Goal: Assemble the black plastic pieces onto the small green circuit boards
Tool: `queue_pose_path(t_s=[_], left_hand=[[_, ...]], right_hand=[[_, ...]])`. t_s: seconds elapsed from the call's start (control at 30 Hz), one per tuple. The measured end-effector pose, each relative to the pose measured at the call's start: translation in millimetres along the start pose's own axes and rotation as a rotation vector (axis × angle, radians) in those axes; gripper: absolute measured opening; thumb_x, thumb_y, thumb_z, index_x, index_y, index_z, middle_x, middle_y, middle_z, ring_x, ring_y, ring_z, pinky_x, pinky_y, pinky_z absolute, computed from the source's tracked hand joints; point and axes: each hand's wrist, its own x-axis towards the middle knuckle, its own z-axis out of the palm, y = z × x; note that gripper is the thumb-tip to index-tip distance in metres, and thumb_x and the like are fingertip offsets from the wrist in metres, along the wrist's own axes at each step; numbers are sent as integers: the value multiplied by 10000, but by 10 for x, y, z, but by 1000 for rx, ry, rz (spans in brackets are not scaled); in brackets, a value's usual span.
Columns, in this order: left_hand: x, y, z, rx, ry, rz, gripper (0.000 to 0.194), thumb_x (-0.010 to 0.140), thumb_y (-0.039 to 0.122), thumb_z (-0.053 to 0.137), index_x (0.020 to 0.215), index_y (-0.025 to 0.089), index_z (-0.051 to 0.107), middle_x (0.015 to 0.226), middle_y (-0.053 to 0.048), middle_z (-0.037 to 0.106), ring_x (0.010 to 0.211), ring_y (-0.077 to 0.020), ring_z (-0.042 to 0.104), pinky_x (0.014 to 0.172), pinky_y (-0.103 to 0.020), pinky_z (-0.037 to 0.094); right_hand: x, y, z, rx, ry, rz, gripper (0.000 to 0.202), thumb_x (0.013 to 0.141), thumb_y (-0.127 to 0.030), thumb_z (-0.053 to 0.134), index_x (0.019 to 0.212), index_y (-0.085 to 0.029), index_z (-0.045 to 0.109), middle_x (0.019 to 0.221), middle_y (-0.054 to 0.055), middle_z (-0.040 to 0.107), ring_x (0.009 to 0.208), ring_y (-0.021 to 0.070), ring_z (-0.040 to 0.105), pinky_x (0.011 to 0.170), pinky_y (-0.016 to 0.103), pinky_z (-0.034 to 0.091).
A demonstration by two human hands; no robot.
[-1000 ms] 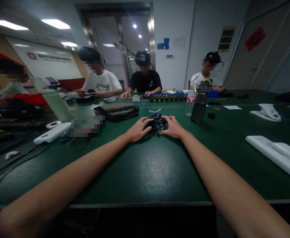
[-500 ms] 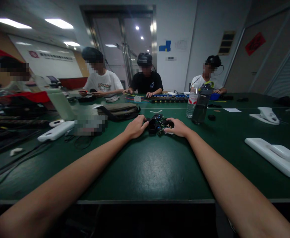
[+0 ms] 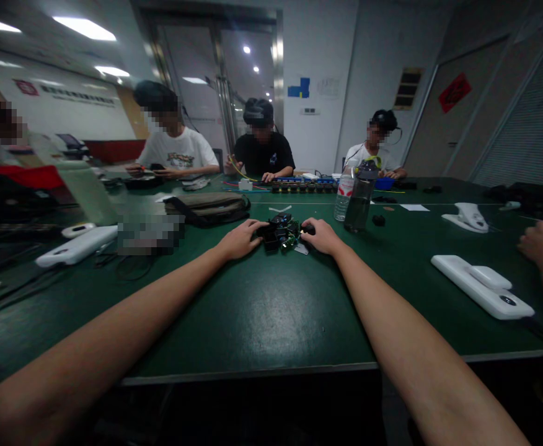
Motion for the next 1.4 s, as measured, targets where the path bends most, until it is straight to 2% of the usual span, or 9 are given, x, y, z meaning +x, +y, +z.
queue_pose_path(t_s=[0.13,0.3,0.5,0.67,0.83,1.0,1.1,1.27,1.4], left_hand=[[9,-30,-3,13,-2,-20,292,841,380,566,1064,210,647,1276,-110,551,1124,-281,592,988,-380,472],[-29,-70,-107,63,-22,-69,152,803,331,580,864,199,625,969,-108,646,946,-277,630,857,-361,504],[-168,-235,-276,100,79,-235,345,753,292,616,1073,184,547,1035,-114,607,965,-288,621,867,-384,509],[-232,-334,-311,141,62,-362,516,766,301,618,1233,137,474,1220,-168,492,1021,-300,608,929,-408,499],[-208,-179,-335,237,183,-165,454,814,336,592,1221,157,498,1230,-169,498,1146,-349,524,940,-481,478],[-196,213,-310,185,254,291,556,837,389,617,1317,181,429,1336,-147,466,1195,-311,497,991,-451,444],[-192,386,-255,181,261,422,478,878,353,582,1307,190,448,1318,-135,513,1142,-283,532,966,-420,452],[-174,349,-220,129,288,359,335,897,335,557,1181,159,539,1103,-113,631,1010,-250,584,905,-381,475],[-179,187,-277,127,322,118,300,829,380,620,1029,158,600,977,-95,652,952,-260,587,883,-398,480]], right_hand=[[13,11,-7,-15,41,25,210,871,-297,581,1042,-200,655,1068,76,690,1023,228,620,933,369,466],[20,56,-14,-51,95,143,173,825,-250,601,987,-206,643,1018,61,705,987,227,641,902,359,478],[-7,49,-43,-33,188,283,335,749,-209,643,1082,-179,633,1014,92,717,952,259,665,883,370,496],[-15,-73,-122,109,387,346,283,773,-261,605,1029,-168,679,974,96,727,941,253,672,910,373,491],[32,-289,-47,429,499,241,223,748,-298,595,891,-152,684,885,75,722,803,209,670,775,336,532],[24,-678,120,853,319,286,124,727,-247,595,793,-157,648,586,-20,613,484,118,561,445,208,431],[-14,-853,182,1037,203,317,76,737,-213,595,679,-163,589,493,-50,532,411,88,501,385,176,371],[-37,-836,203,1050,130,243,153,790,-268,576,680,-162,583,526,-28,567,413,81,502,380,173,341],[-41,-699,132,763,260,160,166,799,-309,568,800,-164,648,677,7,671,504,103,544,509,217,422]])
